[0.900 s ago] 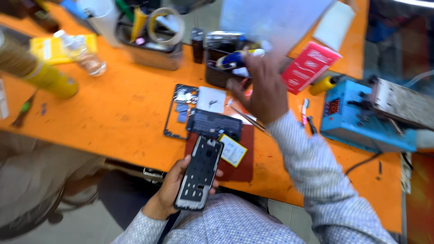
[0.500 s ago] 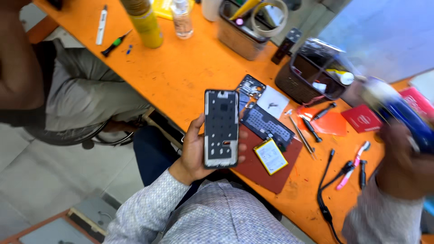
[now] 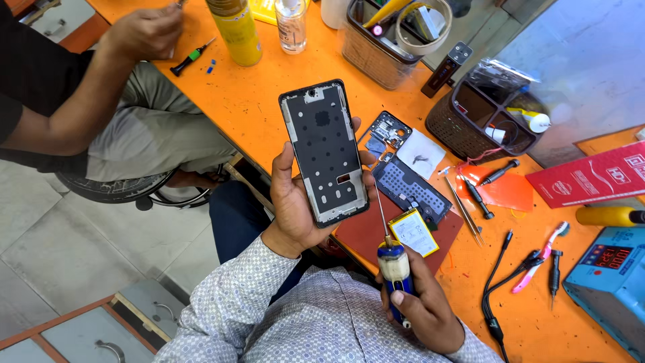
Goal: The person disassembles a mobile phone using a screwdriver, handles internal components including a battery and screen assembly, and reassembles the device by aligning and pressing parts together.
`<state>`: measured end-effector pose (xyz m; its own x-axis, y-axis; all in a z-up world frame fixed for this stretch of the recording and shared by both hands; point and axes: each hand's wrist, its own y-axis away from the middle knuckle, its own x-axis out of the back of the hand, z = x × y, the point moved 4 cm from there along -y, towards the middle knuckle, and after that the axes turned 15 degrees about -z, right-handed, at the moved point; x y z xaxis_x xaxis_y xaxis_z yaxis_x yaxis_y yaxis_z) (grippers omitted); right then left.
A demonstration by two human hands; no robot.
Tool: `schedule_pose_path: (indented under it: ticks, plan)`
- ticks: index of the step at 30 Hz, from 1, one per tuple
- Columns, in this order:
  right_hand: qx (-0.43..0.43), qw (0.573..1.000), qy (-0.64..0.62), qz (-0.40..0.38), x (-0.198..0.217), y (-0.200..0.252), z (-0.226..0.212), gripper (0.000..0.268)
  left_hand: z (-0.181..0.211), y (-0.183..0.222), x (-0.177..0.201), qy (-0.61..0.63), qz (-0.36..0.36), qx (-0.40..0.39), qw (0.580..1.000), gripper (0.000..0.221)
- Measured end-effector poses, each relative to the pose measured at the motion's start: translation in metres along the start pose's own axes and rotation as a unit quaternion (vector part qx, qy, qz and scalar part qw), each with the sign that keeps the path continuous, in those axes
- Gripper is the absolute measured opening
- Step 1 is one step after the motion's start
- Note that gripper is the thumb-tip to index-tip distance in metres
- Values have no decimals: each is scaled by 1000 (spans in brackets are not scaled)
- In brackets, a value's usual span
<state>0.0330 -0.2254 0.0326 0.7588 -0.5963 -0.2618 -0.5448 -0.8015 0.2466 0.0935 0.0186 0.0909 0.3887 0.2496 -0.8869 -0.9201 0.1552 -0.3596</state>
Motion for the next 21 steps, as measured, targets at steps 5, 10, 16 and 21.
schedule_pose_path:
  ticks: [5, 10, 16, 21]
  plan:
    - [27, 998, 58, 1, 2, 6, -13, 82, 13, -5, -8, -49, -4, -20, 999, 96]
    - [89, 987, -124, -42, 3, 0, -17, 89, 17, -8, -13, -64, 8, -15, 998, 96]
    - [96, 986, -132, -33, -3, -7, -33, 104, 20, -10, -10, -69, 16, -13, 997, 97]
    - [116, 980, -154, -46, -6, -17, -42, 103, 22, -10, -11, -66, 8, -19, 998, 98]
